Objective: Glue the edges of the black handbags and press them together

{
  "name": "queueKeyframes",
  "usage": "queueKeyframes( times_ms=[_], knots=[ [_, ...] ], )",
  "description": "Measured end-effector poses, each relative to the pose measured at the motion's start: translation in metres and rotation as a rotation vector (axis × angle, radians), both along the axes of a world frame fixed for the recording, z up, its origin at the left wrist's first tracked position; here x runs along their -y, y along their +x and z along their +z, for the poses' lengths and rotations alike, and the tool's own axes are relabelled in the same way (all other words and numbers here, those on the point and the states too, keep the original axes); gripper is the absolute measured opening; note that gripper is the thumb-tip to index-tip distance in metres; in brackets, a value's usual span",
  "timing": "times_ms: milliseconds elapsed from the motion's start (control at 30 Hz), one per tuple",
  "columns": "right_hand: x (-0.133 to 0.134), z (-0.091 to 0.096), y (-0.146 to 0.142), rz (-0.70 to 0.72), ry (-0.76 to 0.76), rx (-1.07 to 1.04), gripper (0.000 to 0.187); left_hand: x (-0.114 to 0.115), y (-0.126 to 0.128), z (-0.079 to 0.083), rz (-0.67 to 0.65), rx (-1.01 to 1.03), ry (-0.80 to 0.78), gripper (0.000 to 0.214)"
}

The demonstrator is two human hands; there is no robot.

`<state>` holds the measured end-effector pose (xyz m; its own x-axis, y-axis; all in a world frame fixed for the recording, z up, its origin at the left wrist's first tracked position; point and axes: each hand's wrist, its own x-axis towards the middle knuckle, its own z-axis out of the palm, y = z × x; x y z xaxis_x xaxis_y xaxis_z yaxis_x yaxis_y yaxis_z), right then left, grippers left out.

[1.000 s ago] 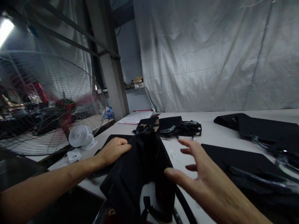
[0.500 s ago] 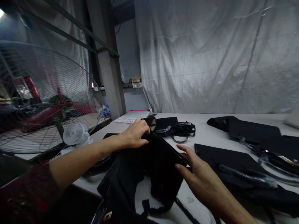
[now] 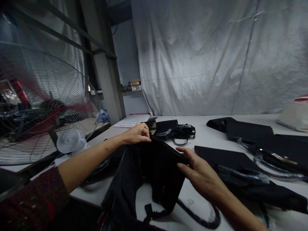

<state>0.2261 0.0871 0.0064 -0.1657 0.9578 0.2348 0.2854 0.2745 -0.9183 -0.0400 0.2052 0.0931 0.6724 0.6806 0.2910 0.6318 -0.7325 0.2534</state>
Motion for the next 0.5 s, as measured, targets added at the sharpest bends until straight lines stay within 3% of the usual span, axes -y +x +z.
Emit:
queueKeyframes(
  times_ms=[100,200,500],
  knots=[
    [-0.007,-0.001,0.003,0.003,-0.028,-0.013,0.050,-0.005,-0.005,-0.007,-0.008,0.150,-0.169,0.016],
    [-0.014,0.001,0.001,-0.014,-0.058,-0.016,0.047,-0.007,-0.006,-0.012,0.058,0.222,-0.220,0.016],
    [-0.031,0.006,-0.004,-0.194,0.037,0.132,0.036,0.004,0.000,-0.006,0.183,0.147,-0.035,0.014]
  ],
)
